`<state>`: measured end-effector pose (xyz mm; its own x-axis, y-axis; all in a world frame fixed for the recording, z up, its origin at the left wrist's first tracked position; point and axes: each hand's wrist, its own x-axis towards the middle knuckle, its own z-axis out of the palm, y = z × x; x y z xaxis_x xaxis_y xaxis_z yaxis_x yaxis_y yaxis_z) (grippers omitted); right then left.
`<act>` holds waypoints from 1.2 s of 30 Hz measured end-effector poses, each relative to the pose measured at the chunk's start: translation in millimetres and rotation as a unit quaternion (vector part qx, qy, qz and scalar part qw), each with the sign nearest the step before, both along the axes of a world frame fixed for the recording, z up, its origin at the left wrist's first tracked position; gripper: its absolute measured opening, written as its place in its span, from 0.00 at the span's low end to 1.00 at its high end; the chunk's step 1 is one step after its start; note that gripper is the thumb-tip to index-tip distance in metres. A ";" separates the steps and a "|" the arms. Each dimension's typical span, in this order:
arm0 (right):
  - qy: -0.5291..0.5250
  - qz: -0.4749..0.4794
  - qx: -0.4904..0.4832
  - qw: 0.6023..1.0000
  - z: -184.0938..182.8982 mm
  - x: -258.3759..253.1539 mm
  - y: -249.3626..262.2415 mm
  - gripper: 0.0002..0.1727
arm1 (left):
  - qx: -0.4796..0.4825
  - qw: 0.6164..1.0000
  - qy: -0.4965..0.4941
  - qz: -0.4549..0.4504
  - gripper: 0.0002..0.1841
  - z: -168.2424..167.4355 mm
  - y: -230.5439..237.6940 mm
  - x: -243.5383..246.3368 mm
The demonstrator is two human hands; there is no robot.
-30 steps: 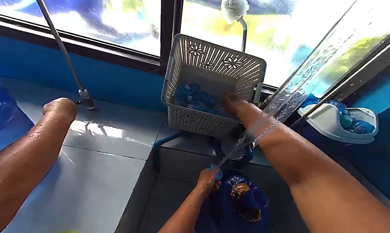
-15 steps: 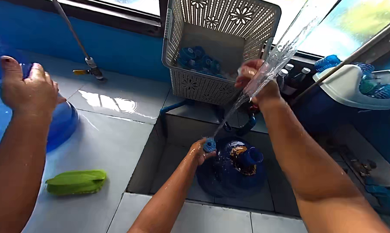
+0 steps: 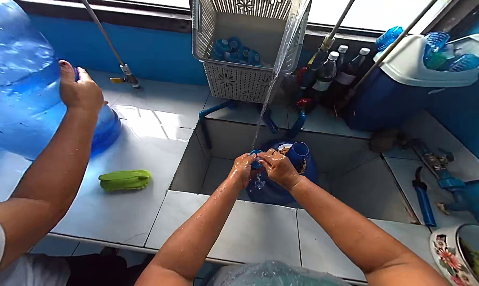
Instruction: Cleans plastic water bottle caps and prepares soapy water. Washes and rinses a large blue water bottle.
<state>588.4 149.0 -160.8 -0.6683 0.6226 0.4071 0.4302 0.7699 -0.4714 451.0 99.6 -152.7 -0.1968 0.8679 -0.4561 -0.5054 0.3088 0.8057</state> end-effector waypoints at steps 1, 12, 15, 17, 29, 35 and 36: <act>0.030 -0.001 0.020 0.999 -3.0 1.3 -2.4 0.13 | 0.000 1.000 0.004 -0.007 0.15 2.6 -0.9 -0.1; 0.076 0.013 0.054 0.996 -0.5 12.5 -4.7 0.15 | 0.014 0.999 -0.024 -0.033 0.10 14.3 6.3 13.9; 0.103 -0.005 -0.018 0.994 11.8 14.7 0.4 0.12 | 0.002 0.999 -0.033 -0.029 0.12 15.0 11.9 11.5; 0.135 -0.028 0.002 0.990 15.0 13.1 6.5 0.12 | 0.003 0.998 -0.048 -0.030 0.15 11.7 14.7 8.9; 0.183 -0.080 0.013 0.980 -10.2 11.3 14.2 0.10 | 0.022 0.998 -0.060 0.003 0.12 9.7 17.8 19.2; 0.061 -0.075 0.170 0.981 3.9 8.0 6.8 0.13 | 0.043 0.998 -0.054 0.003 0.12 8.2 15.8 24.1; 0.038 -0.077 0.187 0.979 6.1 8.1 6.3 0.13 | 0.044 0.998 -0.049 0.009 0.12 8.5 15.4 24.5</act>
<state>596.4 155.2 -154.6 -0.5370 0.5117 0.6707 0.5286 0.8237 -0.2052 475.4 115.0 -144.2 -0.1701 0.9022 -0.3963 -0.5877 0.2299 0.7757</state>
